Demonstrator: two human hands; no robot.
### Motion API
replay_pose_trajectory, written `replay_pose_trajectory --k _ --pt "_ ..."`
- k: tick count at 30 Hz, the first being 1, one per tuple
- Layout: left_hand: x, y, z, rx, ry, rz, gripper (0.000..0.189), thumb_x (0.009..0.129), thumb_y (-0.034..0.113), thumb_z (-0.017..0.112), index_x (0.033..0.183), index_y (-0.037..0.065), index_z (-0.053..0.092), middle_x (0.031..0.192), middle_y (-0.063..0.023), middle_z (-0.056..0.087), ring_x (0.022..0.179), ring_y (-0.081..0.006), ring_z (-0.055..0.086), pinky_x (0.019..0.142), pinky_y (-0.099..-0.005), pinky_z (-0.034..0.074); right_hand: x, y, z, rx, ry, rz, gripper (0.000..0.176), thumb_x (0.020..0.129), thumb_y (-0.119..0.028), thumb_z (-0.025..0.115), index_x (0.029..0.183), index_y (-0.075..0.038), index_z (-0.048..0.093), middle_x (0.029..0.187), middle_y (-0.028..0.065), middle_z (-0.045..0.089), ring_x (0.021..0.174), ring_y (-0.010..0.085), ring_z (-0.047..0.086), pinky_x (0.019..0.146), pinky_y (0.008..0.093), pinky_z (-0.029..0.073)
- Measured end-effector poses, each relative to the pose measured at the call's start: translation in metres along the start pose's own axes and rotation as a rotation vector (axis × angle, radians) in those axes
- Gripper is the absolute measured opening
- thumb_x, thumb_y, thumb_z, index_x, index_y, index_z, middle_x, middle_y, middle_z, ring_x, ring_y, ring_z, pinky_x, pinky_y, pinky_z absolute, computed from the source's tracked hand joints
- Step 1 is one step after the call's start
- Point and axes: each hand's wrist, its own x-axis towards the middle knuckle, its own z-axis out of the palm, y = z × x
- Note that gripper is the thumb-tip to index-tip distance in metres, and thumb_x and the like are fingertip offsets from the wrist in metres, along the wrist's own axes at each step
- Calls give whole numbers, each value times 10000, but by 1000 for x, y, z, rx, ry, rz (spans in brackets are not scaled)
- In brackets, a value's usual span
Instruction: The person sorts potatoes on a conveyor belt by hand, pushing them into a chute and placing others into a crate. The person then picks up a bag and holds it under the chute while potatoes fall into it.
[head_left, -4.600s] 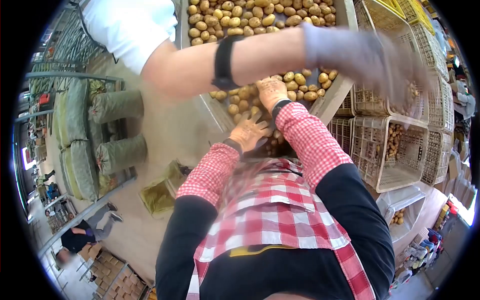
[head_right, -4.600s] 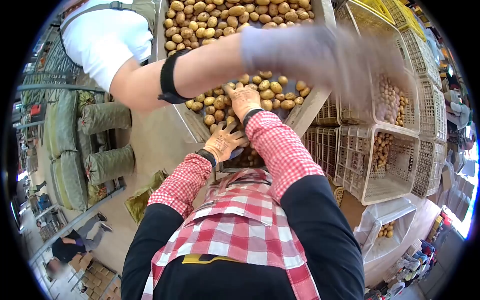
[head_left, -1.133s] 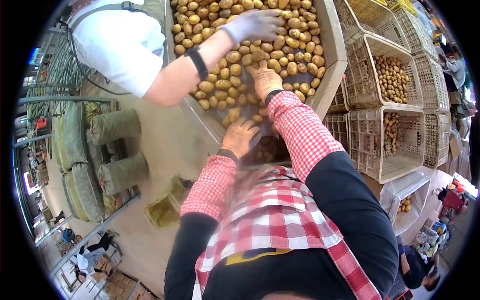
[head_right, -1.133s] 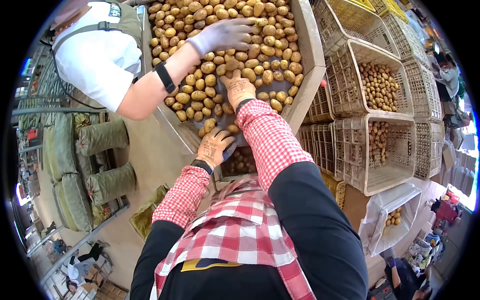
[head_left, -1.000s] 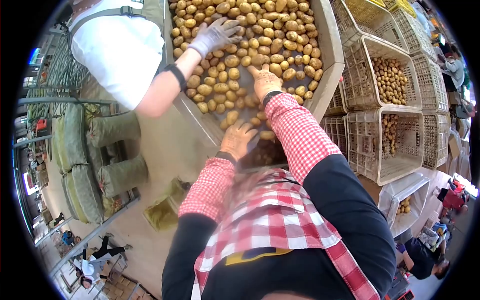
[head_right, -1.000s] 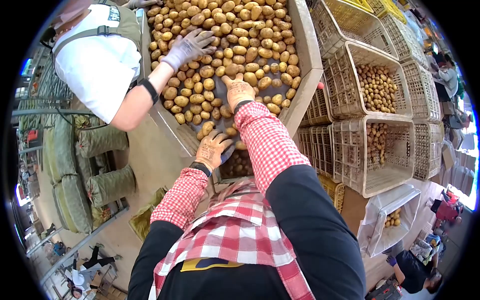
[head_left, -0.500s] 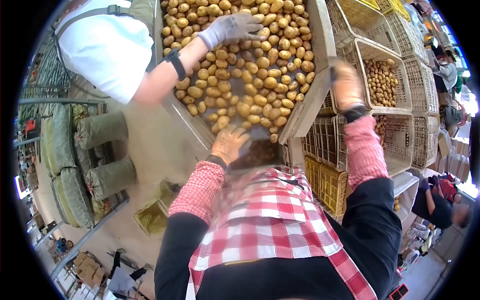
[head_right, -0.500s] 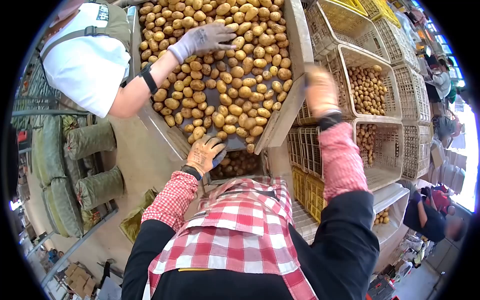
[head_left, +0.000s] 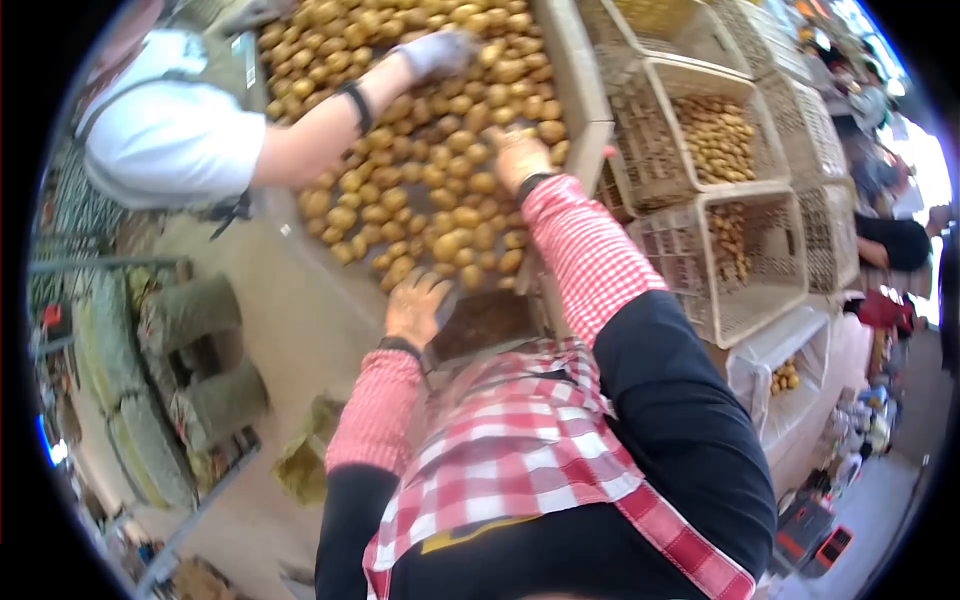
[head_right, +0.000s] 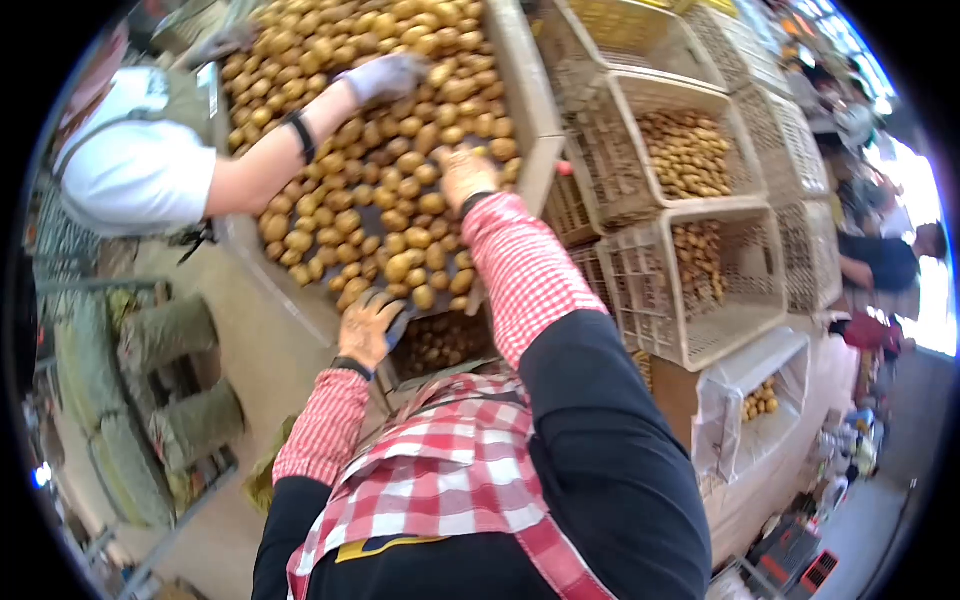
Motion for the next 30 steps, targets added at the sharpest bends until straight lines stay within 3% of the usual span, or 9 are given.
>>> replay_pose_trajectory --k 7,11,12,16,19,21,24,26,30 --pt "3 5 -6 7 -103 -18 217 885 263 706 1055 137 753 1096 -83 694 1139 -301 618 942 -439 524 -86 70 -120 528 564 -242 438 922 -42 608 1335 -190 624 1033 151 690 960 307 703 865 433 580" --pt "4 7 -10 18 -127 -32 233 880 259 706 1072 137 755 1110 -91 690 1134 -310 616 948 -443 523 -94 196 -206 268 685 510 610 919 -149 662 1509 -162 510 1241 168 712 1026 326 708 949 435 559" --pt "4 6 -8 18 -128 -35 233 880 259 706 1072 137 755 1110 -91 690 1134 -310 616 948 -443 523 -116 214 -214 195 872 417 643 929 -173 665 1541 -165 467 1267 188 702 1091 345 701 988 452 539" --pt "0 5 -4 40 -1 13 195 879 262 695 1024 141 747 1051 -65 692 1082 -284 620 912 -416 523 -191 321 -192 -436 363 1002 552 965 -367 645 1455 -135 542 1303 222 676 1205 398 637 1041 469 500" --pt "0 -1 -1 37 -75 17 220 868 259 697 1052 151 751 1082 -55 696 1093 -283 619 934 -412 515 -199 286 -155 -107 669 440 494 993 -423 624 1331 -64 657 1308 226 677 1253 394 621 1095 482 473" --pt "-1 -1 -2 12 -100 2 231 853 246 702 1062 160 752 1106 -49 699 1095 -279 618 968 -420 497 -184 164 -142 51 692 114 346 975 -132 658 1309 -43 661 1259 216 703 1154 337 676 1024 439 527" --pt "10 2 -12 -24 -1 -6 236 859 250 699 1074 168 752 1110 -47 703 1104 -285 617 983 -437 485 -144 97 -29 403 447 -244 472 847 74 604 1296 -61 665 1272 183 689 1204 318 645 1067 396 510" --pt "28 -3 -16 -32 7 -33 295 877 291 690 1139 165 739 1205 -74 682 1179 -321 585 1011 -473 463 -135 1 -39 181 128 -192 499 963 -141 587 1459 -171 541 1563 206 462 1440 387 452 1177 461 425" --pt "67 -15 -24 213 238 -493 487 956 417 649 1393 205 624 1511 -183 501 1342 -436 479 1152 -525 366 -125 -66 16 -68 -248 53 645 973 -291 653 1567 -283 404 1714 155 185 1537 531 182 1189 625 328"
